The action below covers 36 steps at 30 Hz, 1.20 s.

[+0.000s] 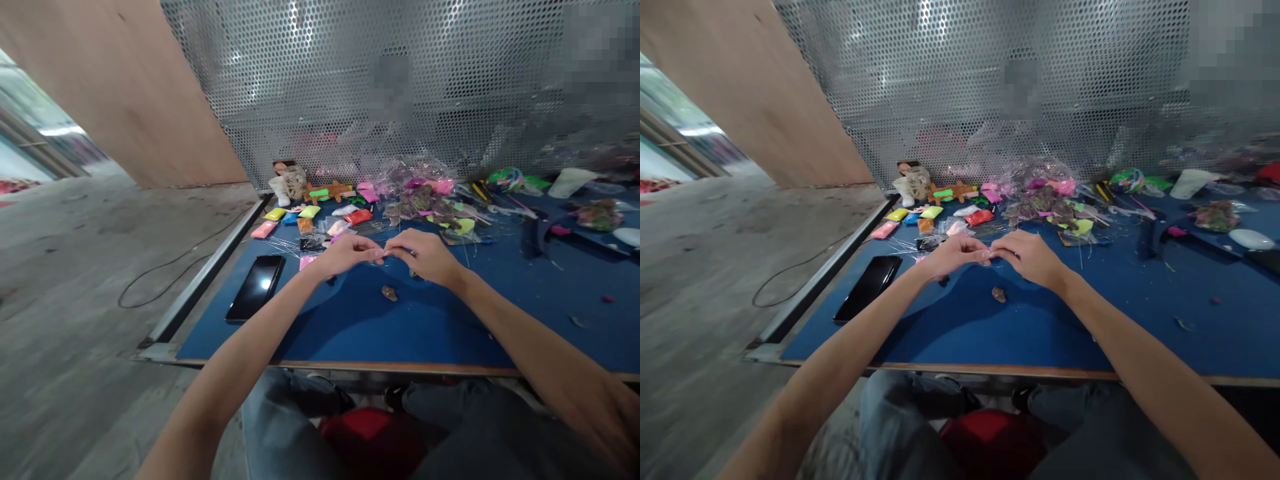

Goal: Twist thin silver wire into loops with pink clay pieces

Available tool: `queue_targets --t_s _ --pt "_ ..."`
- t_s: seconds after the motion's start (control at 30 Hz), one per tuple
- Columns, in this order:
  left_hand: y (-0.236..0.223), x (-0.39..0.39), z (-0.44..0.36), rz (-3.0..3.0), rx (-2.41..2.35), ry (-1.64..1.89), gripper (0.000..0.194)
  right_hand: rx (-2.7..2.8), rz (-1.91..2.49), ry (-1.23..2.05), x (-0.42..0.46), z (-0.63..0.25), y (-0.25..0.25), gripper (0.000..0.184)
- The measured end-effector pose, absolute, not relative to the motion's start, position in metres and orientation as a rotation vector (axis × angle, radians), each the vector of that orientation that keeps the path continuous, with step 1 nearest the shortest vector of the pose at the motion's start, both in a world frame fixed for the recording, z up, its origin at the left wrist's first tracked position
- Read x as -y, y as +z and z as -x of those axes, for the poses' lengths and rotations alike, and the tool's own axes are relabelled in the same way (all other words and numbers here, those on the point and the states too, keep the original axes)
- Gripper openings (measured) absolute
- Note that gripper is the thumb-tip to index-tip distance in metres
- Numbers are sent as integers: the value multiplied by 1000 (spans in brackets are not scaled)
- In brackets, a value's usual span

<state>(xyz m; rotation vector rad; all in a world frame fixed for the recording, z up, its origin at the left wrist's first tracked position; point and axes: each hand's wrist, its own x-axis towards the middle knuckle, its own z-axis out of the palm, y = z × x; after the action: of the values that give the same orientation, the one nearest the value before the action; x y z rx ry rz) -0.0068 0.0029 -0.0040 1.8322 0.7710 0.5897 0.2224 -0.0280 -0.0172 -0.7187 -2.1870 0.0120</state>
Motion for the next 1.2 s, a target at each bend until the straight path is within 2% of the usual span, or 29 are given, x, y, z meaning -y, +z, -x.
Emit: queue_targets --t_s 0.4,0.7,0.9,1.2 --pt "-1 1 1 -2014 -789 760 40 2174 853 21 26 -222 -18 16" --pt "0 7 -5 -2219 -887 941 30 2080 934 76 26 -221 -19 14" --pt "-3 10 -7 -2522 -1048 1092 23 1893 1051 259 32 -213 -16 15" --pt "0 15 -11 -2885 -1090 1139 29 1745 1025 657 33 -206 -19 21"
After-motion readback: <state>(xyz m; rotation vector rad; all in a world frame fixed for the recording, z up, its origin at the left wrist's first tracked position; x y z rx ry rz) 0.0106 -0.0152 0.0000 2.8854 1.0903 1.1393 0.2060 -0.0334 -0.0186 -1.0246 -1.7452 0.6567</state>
